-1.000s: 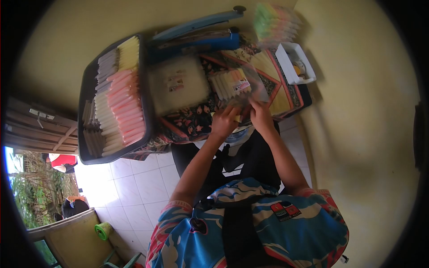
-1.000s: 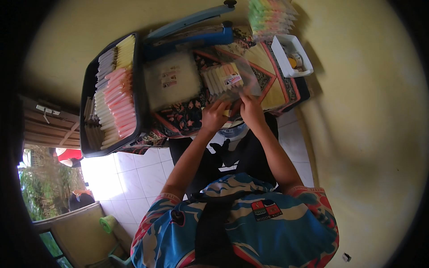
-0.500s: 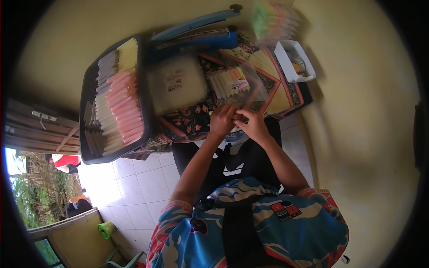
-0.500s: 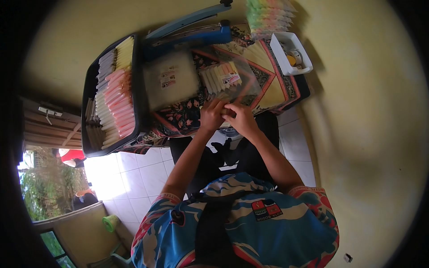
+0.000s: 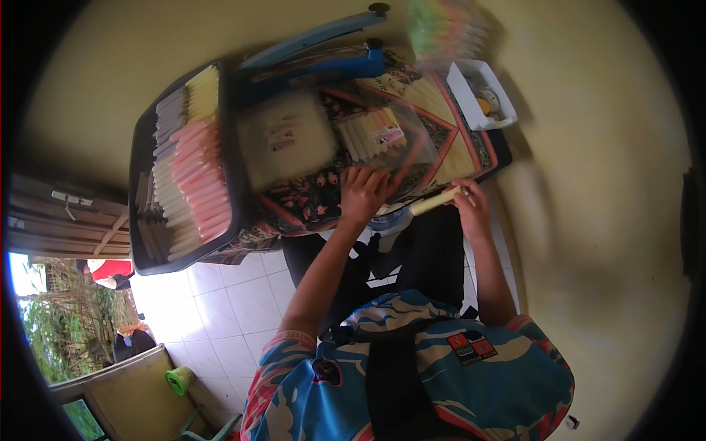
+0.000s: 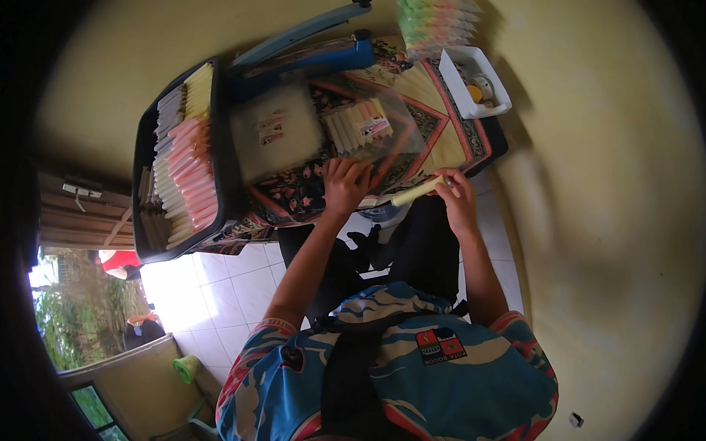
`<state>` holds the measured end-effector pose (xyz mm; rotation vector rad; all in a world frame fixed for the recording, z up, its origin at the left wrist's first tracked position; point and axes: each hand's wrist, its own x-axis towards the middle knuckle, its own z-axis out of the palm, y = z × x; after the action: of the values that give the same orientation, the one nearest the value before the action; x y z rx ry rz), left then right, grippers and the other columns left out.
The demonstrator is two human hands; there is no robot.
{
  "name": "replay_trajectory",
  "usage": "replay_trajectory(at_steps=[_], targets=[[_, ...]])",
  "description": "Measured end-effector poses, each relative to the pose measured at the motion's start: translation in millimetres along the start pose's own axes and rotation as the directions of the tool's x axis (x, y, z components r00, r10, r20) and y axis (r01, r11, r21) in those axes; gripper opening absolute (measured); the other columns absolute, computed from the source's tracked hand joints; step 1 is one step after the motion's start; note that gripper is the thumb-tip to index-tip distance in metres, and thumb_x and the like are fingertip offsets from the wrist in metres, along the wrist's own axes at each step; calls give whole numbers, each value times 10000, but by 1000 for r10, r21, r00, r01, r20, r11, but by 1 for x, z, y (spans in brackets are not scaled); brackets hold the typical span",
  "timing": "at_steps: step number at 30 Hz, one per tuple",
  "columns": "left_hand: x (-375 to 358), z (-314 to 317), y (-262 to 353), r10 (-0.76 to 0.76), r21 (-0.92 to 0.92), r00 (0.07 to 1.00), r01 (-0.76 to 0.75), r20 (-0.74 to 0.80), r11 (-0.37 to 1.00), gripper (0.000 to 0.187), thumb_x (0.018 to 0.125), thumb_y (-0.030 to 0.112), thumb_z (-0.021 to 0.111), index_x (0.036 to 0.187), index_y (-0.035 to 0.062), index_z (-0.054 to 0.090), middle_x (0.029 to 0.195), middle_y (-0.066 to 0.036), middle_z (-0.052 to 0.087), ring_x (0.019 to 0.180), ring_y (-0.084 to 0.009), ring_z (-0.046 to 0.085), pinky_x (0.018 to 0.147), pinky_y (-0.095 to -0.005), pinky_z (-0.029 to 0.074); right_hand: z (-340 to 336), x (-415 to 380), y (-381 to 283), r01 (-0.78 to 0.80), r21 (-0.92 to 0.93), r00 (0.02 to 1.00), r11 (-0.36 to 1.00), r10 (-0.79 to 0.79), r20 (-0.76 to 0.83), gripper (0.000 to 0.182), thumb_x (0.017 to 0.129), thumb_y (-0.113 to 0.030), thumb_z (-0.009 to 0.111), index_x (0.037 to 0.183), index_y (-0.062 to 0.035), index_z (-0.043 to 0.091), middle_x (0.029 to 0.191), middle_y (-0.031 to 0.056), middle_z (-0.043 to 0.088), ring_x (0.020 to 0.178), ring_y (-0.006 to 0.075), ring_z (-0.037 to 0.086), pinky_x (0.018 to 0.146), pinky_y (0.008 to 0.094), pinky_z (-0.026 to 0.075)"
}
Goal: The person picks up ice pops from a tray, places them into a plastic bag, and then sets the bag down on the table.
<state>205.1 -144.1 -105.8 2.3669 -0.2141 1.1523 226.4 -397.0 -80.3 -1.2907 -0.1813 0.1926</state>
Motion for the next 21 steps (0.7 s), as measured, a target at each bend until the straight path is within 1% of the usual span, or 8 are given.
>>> replay_trajectory(at_steps=[3,4,6,8,9,11,17,21], targets=[[0,0,0,-19,-6,1000,19,1,1000,150,718,71,753,847,107,684,846,-28,633,827,-248,590,782,-405,450,7,-11,8,-137,311,990,941,124,61,293,952,-196,586,1153,18,575,870,77,599,809,202,647,810,348,543],[0,-1,0,-27,-2,1000,27,7,1000,145,721,72,753,845,106,684,845,-29,635,827,-250,590,782,-407,451,15,-18,12,-258,319,964,912,267,18,357,979,-272,533,1187,15,570,806,61,569,727,208,647,694,356,571],[0,0,-1,-35,0,999,35,14,999,137,725,75,759,841,103,691,841,-32,637,822,-249,590,777,-400,449,31,-32,22,-485,184,874,855,478,85,410,1004,-318,484,1271,-12,535,794,54,566,524,170,593,443,309,511],[0,1,-2,-43,-2,999,43,16,999,129,727,82,771,835,102,703,834,-35,639,812,-246,589,767,-385,441,39,-49,41,-644,61,749,763,613,252,418,1017,-325,471,1307,-26,512,781,66,587,450,136,523,381,270,402],[0,1,-2,-40,-13,999,40,7,999,127,728,82,771,834,102,704,832,-35,639,811,-245,589,765,-386,441,46,-55,46,-697,-17,688,717,676,263,368,981,-206,537,1301,-25,507,750,59,577,490,126,531,424,270,424],[1,1,-2,-34,-31,999,34,-13,999,121,731,81,771,831,102,706,828,-34,638,810,-245,589,761,-387,442,57,-67,56,-607,-161,715,778,624,315,406,894,-47,601,1281,-13,485,863,88,611,578,132,568,522,266,470],[3,-1,-1,-39,-36,999,38,-19,999,120,729,79,772,828,103,708,822,-27,636,807,-240,587,758,-386,443,58,-55,56,-387,-100,848,917,396,353,515,800,82,606,1274,1,420,1144,151,588,800,184,667,696,292,526],[4,-3,0,-50,-50,999,49,-5,998,131,723,78,773,835,110,713,810,-27,632,805,-242,583,754,-385,442,45,-22,37,-188,-158,969,970,209,134,405,880,45,613,1267,-26,516,1041,99,630,768,136,684,581,214,517]])
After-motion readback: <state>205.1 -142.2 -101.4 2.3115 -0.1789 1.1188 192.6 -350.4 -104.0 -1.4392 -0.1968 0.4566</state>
